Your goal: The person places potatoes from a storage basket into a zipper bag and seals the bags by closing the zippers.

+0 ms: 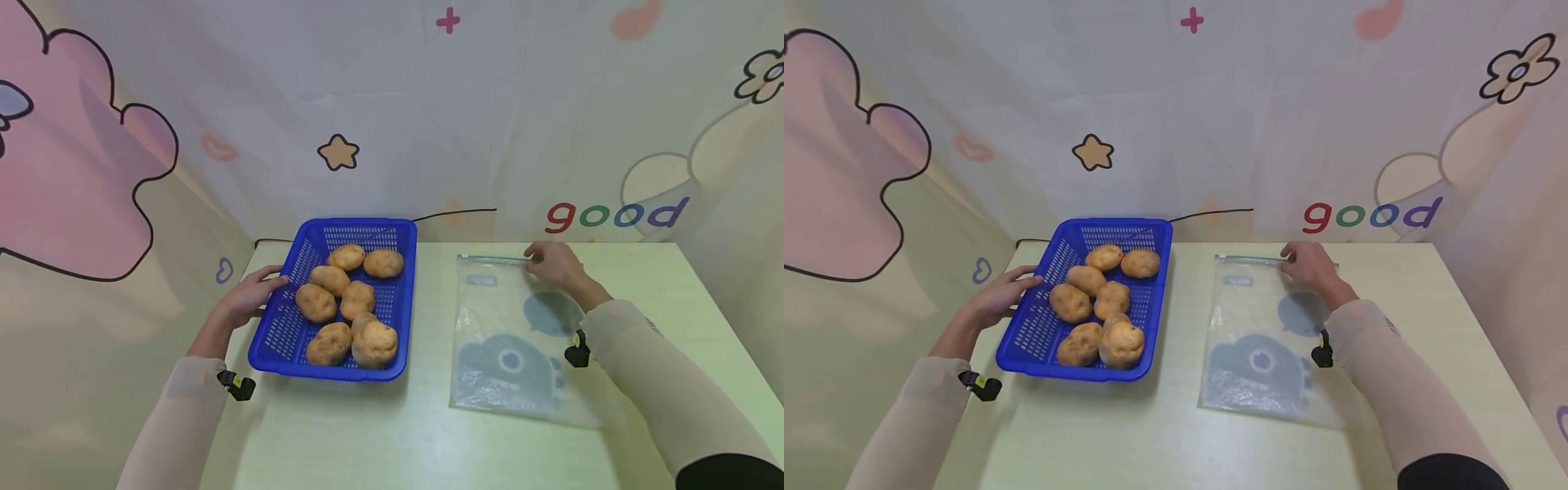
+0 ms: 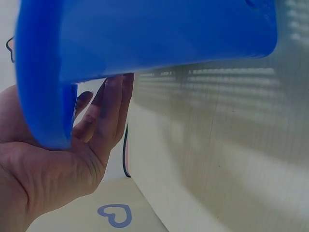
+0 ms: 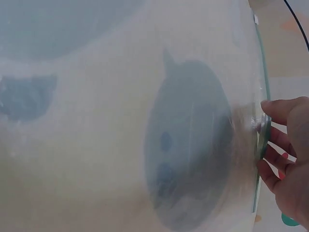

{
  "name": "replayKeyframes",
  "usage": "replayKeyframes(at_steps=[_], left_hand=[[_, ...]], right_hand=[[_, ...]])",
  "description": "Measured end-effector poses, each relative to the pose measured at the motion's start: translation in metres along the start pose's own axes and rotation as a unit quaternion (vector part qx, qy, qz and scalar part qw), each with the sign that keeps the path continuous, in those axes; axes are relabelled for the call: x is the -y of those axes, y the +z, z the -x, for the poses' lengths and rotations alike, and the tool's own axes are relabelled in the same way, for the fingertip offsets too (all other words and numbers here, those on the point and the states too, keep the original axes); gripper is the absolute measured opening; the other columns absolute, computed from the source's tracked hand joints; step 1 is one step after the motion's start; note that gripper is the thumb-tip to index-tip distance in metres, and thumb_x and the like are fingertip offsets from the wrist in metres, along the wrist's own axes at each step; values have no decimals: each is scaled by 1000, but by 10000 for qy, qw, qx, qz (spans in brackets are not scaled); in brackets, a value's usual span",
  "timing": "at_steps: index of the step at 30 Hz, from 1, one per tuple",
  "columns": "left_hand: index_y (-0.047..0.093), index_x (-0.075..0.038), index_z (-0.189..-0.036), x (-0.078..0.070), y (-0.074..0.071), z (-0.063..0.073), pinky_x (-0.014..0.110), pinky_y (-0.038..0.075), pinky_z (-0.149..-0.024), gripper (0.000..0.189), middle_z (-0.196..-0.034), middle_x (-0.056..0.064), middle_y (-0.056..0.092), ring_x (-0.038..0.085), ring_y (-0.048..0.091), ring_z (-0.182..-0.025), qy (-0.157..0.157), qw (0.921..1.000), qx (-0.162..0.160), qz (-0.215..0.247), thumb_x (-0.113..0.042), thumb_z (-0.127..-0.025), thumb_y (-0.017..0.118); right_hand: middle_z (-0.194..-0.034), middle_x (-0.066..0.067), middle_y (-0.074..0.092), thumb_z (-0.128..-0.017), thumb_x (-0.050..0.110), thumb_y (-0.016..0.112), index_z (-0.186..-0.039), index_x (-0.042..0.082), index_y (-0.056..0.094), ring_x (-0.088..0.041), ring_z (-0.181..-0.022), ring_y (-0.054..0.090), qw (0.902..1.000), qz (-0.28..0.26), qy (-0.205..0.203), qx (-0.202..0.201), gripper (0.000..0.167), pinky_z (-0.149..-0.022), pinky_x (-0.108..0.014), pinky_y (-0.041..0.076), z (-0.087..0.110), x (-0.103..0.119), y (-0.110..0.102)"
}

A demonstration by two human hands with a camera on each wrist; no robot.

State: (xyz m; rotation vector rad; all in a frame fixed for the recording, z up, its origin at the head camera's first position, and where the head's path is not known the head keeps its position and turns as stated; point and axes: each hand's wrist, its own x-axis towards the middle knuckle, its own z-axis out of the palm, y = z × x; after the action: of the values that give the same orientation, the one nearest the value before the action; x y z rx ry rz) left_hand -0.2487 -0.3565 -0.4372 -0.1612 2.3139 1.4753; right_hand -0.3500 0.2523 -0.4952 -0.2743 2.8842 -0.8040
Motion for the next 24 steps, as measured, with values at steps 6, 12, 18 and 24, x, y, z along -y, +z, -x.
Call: replayKeyframes(at_steps=[6, 12, 18, 24], left_hand=[[26, -11, -167, -4, 2, 1, 51, 62, -91, 61, -147, 30, 56, 33, 72, -112, -15, 10000, -61, -70, -35, -115, 45], [24, -11, -168, -4, 3, -1, 50, 62, -90, 62, -148, 30, 55, 32, 72, -112, -63, 9999, -47, -66, -36, -115, 45], [23, -11, -168, -3, 3, -1, 49, 63, -89, 63, -148, 30, 55, 32, 72, -112, -58, 9999, -39, -79, -36, -115, 44], [22, -11, -169, 0, 2, -1, 50, 62, -90, 63, -149, 30, 54, 32, 71, -114, -61, 9999, -55, -103, -36, -115, 44]], right_hand=[[-116, -26, 69, -100, 5, 62, -125, -3, 72, -41, -104, 58, 9999, -55, 57, -97, 28, -97, -60, 51, 1, -3, 0], [-117, -26, 71, -101, 4, 62, -120, -4, 74, -42, -105, 60, 9996, -94, -227, -136, 24, -101, -61, 51, 3, -4, -7], [-114, -26, 72, -101, 4, 65, -118, -5, 73, -42, -105, 65, 9978, -101, -631, -155, 21, -99, -60, 54, 10, 3, -21], [-110, -22, 73, -99, 4, 68, -112, -4, 74, -39, -101, 66, 9953, -111, -921, -284, 17, -94, -58, 56, 14, 20, -39]])
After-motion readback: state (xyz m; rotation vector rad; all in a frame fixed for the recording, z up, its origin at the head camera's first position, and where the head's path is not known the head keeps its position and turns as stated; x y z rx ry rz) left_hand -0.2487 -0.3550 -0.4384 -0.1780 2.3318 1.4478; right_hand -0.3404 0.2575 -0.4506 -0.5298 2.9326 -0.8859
